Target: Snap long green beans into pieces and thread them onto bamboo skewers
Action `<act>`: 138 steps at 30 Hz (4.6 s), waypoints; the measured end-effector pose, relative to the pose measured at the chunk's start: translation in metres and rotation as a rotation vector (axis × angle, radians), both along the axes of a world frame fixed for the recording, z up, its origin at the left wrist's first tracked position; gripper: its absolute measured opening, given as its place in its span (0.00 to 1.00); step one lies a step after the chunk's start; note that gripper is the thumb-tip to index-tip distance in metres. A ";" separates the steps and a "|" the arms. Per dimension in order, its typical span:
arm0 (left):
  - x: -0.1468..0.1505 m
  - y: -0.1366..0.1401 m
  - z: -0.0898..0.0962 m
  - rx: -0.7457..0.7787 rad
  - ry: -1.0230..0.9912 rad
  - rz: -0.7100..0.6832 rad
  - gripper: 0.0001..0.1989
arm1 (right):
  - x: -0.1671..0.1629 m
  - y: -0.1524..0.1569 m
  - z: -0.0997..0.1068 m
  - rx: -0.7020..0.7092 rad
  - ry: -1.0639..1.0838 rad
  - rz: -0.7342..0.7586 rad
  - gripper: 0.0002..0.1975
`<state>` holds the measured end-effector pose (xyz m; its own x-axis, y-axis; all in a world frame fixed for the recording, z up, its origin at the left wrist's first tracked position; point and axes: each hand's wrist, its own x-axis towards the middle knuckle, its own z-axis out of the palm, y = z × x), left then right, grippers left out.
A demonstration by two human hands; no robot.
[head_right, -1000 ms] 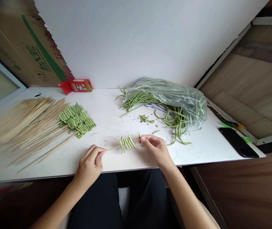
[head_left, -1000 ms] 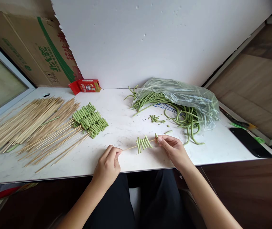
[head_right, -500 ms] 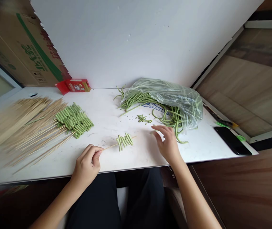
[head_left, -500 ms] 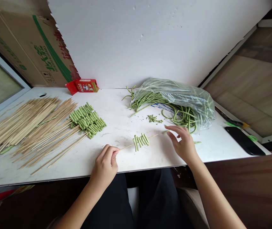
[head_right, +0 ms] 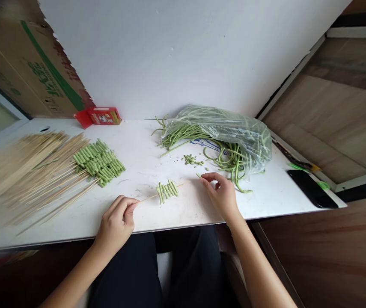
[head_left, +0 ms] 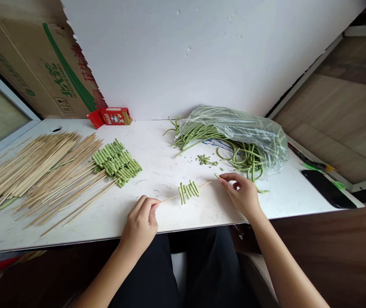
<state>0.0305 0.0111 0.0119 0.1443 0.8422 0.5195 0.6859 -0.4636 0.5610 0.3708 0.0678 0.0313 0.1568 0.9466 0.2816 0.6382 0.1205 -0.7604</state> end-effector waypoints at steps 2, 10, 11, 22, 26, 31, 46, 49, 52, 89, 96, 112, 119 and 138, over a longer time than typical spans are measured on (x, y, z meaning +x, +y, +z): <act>0.001 0.000 0.000 -0.001 -0.005 0.000 0.08 | -0.012 -0.002 0.000 -0.116 0.269 0.047 0.23; 0.001 0.001 0.001 0.000 -0.010 -0.001 0.08 | -0.037 -0.007 -0.003 -0.230 0.698 0.212 0.17; 0.001 0.001 0.001 0.000 -0.009 -0.002 0.08 | -0.037 -0.007 -0.004 -0.226 0.718 0.215 0.16; -0.001 -0.001 0.000 -0.011 0.008 -0.004 0.08 | -0.037 -0.006 -0.002 -0.217 0.738 0.196 0.18; 0.000 -0.001 0.000 -0.010 0.015 -0.007 0.08 | -0.037 -0.006 0.000 -0.220 0.761 0.190 0.19; 0.000 -0.001 -0.001 -0.024 0.020 -0.002 0.09 | -0.036 -0.006 0.001 -0.235 0.795 0.172 0.19; 0.000 0.000 0.001 -0.044 0.005 0.004 0.09 | -0.035 -0.006 0.000 -0.246 0.783 0.171 0.19; 0.001 -0.001 0.001 -0.044 0.012 0.006 0.10 | -0.035 -0.007 0.001 -0.246 0.782 0.168 0.19; 0.001 -0.001 0.002 -0.046 0.016 0.009 0.10 | -0.035 -0.006 0.001 -0.246 0.787 0.151 0.20; 0.000 0.001 0.001 0.000 -0.028 0.004 0.10 | -0.037 -0.013 0.013 -0.332 0.816 0.140 0.19; 0.000 0.001 0.002 0.012 -0.038 0.021 0.10 | -0.039 -0.012 0.012 -0.340 0.825 0.168 0.17; -0.003 0.000 -0.001 -0.001 -0.018 -0.003 0.11 | -0.041 -0.012 0.009 -0.348 0.835 0.142 0.15; -0.004 0.002 0.000 0.015 -0.010 -0.005 0.11 | -0.044 -0.015 0.009 -0.302 0.874 0.179 0.14; -0.004 0.003 0.001 0.025 -0.025 -0.017 0.11 | -0.054 -0.020 0.008 -0.332 0.998 0.169 0.15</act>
